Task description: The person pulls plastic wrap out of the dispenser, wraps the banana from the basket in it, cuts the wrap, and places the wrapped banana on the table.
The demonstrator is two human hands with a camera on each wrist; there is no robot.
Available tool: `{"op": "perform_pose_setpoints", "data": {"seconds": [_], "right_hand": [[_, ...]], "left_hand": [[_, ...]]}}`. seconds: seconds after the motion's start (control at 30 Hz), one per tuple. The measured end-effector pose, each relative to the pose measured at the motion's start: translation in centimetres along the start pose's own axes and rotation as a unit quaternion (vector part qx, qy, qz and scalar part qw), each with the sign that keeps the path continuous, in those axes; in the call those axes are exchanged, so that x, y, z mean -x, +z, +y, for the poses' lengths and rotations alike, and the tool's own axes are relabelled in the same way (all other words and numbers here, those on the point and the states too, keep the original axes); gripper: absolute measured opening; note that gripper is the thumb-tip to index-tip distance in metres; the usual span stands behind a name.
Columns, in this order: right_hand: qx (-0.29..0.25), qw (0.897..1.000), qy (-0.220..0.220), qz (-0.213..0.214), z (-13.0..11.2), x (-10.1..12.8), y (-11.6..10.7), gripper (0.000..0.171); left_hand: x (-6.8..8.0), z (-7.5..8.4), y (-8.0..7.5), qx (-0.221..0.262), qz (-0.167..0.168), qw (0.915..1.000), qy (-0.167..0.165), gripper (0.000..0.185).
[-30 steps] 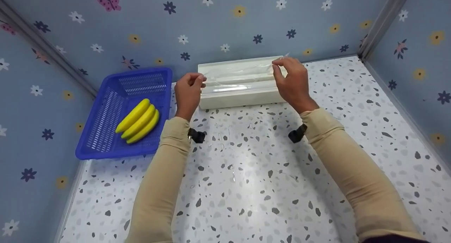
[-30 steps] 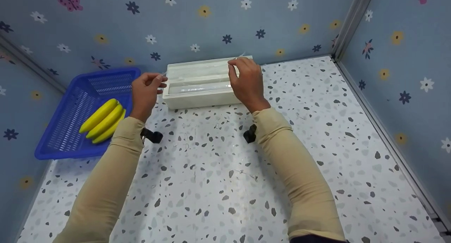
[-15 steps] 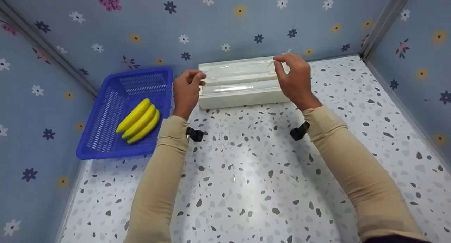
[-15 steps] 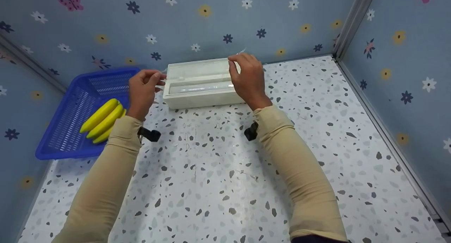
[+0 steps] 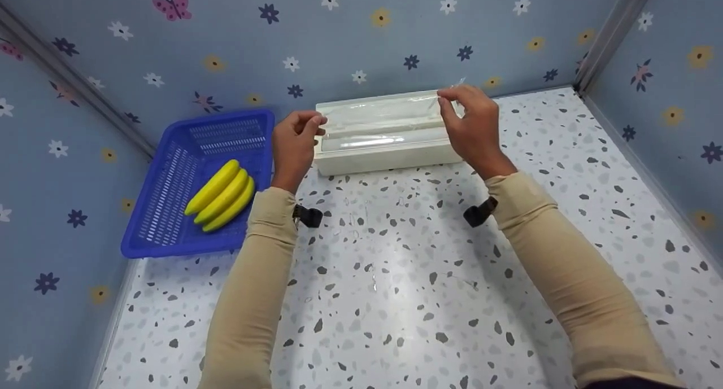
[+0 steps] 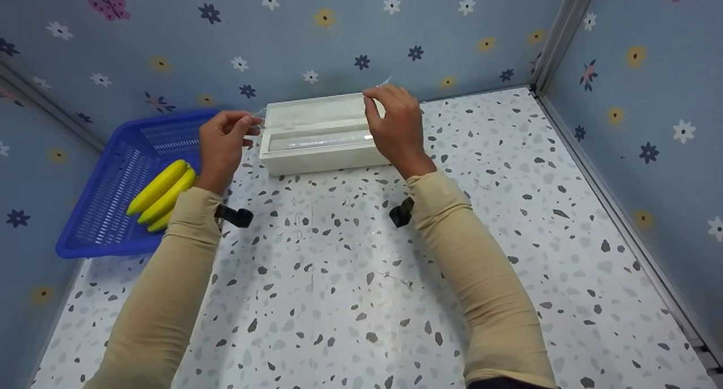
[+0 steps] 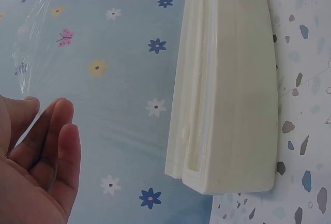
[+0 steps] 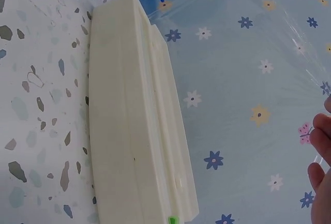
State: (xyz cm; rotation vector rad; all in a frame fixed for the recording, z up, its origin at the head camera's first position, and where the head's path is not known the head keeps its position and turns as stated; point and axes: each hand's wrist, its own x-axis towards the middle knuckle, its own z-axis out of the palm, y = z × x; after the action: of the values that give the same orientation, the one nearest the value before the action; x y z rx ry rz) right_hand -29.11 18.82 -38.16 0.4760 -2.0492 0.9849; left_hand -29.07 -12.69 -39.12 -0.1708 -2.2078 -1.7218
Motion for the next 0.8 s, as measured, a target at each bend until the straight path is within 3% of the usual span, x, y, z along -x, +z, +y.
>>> {"op": "perform_pose_setpoints", "data": {"seconds": [0.3,0.8], "right_hand": [[-0.015,1.000,-0.023,0.011,-0.4,0.1,-0.4,0.015],[-0.051,0.998,0.013,0.025,-1.4,1.3,-0.9,0.015]], "left_hand": [[0.5,0.1,-0.1,0.016,0.005,0.9998,0.007,0.021],[2.1,0.4,0.0,0.051,0.025,0.9982,0.022,0.019]]}}
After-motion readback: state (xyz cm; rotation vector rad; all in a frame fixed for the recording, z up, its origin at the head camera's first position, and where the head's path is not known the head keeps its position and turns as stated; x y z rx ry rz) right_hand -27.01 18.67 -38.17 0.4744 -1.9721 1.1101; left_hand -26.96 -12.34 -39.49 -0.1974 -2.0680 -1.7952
